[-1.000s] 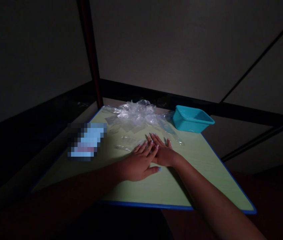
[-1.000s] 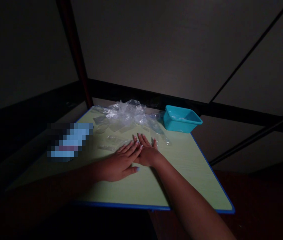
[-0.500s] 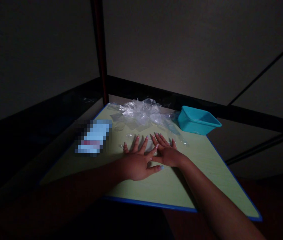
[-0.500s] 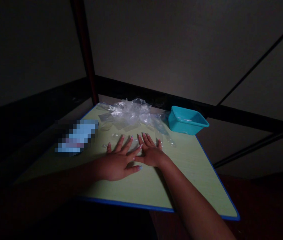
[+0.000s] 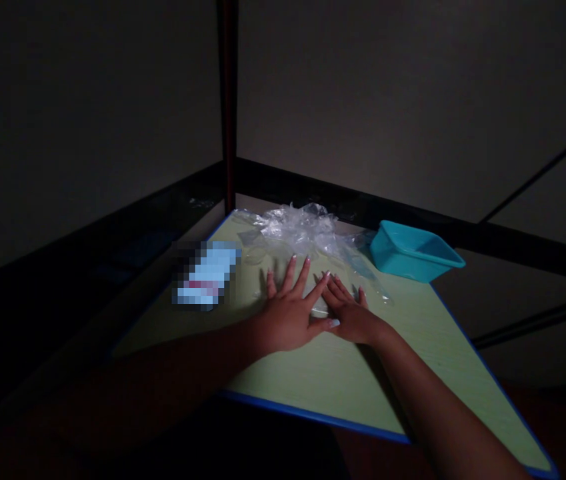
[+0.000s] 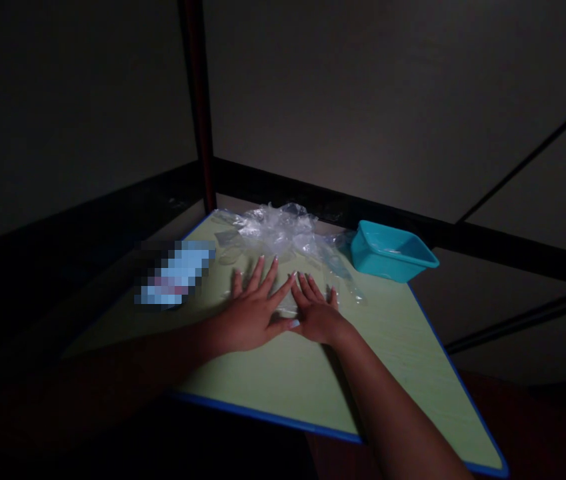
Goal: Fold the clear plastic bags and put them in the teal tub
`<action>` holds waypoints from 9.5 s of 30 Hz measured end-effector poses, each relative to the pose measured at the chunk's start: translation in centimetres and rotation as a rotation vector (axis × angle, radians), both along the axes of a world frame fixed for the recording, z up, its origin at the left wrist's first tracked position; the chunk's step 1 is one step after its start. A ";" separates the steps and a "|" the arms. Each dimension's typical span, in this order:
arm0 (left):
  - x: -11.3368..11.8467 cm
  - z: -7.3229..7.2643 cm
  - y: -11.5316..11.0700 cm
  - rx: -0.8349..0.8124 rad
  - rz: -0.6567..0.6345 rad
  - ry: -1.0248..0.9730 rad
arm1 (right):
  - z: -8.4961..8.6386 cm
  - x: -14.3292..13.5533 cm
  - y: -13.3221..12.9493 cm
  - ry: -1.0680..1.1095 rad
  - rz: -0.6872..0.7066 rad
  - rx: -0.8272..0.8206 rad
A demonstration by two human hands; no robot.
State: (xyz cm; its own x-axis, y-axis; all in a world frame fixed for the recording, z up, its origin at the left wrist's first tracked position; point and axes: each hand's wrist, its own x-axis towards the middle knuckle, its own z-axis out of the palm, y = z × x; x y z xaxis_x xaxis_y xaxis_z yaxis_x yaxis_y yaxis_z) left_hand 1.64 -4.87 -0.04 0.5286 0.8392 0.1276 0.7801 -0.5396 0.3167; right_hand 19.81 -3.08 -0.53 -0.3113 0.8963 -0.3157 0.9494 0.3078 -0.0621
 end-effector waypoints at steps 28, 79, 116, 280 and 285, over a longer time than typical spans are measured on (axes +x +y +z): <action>-2.7 -1.5 4.8 -0.028 0.226 0.347 | 0.5 -0.4 -0.3 0.179 -0.010 0.005; -4.4 -0.9 7.8 0.207 0.138 0.166 | 1.8 1.3 -0.7 0.481 0.052 0.331; -2.1 -1.3 5.1 0.233 -0.323 -0.010 | 1.8 4.3 1.6 0.135 -0.345 0.253; -1.0 -1.2 4.8 0.146 -0.384 -0.130 | 2.8 2.1 0.0 0.766 -0.357 -0.476; -1.1 -2.1 5.3 0.152 -0.349 -0.021 | 3.0 2.2 -0.2 0.734 -0.393 -0.486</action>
